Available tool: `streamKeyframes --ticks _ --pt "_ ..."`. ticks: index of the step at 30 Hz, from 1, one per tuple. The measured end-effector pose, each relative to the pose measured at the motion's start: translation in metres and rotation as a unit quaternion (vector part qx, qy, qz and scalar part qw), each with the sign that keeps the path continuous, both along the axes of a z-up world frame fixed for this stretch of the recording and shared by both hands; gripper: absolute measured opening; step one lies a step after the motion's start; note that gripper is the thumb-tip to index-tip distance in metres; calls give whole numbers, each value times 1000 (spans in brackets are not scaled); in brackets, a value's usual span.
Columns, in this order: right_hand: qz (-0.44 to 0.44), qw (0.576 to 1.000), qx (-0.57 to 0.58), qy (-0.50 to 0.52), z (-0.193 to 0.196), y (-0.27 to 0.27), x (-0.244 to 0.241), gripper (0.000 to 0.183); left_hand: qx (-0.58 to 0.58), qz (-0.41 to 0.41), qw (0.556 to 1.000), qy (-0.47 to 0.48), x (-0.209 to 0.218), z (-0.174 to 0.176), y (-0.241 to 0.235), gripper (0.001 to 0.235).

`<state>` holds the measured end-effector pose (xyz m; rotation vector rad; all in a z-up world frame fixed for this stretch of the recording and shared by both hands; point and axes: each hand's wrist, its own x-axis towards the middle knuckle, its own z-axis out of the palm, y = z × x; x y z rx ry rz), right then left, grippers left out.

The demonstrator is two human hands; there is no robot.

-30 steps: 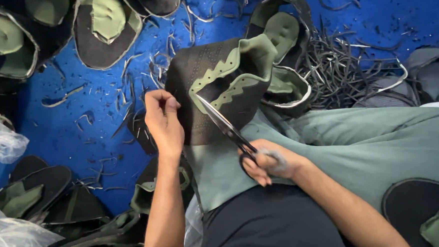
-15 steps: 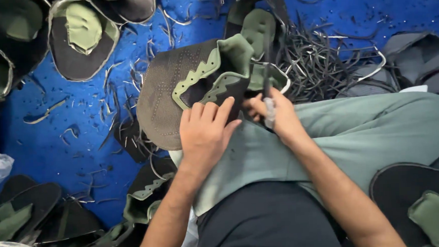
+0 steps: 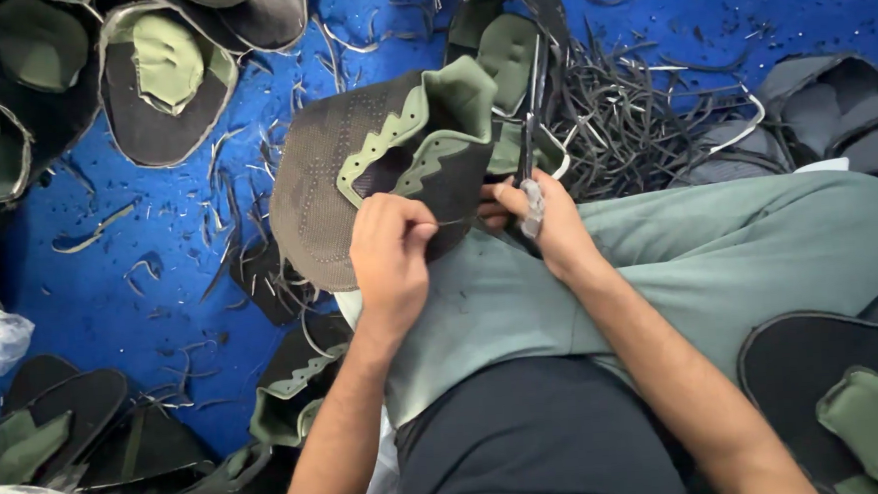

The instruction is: The person trims excess material and threads from shoe uppers using a pair of scissors.

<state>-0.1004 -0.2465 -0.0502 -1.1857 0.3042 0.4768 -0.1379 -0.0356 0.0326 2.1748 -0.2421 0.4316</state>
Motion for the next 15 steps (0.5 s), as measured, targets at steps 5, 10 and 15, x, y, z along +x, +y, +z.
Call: streamKeyframes --ticks 5,10,15 --pt "4 1000 0 16 -10 2 -2 23 -148 -19 989 11 -4 4 5 14" --pt "0 997 39 -61 51 18 -7 20 -387 -1 921 54 -5 -13 12 7" --pt "103 977 -61 -178 52 -6 -19 24 -481 37 876 6 20 -10 16 6"
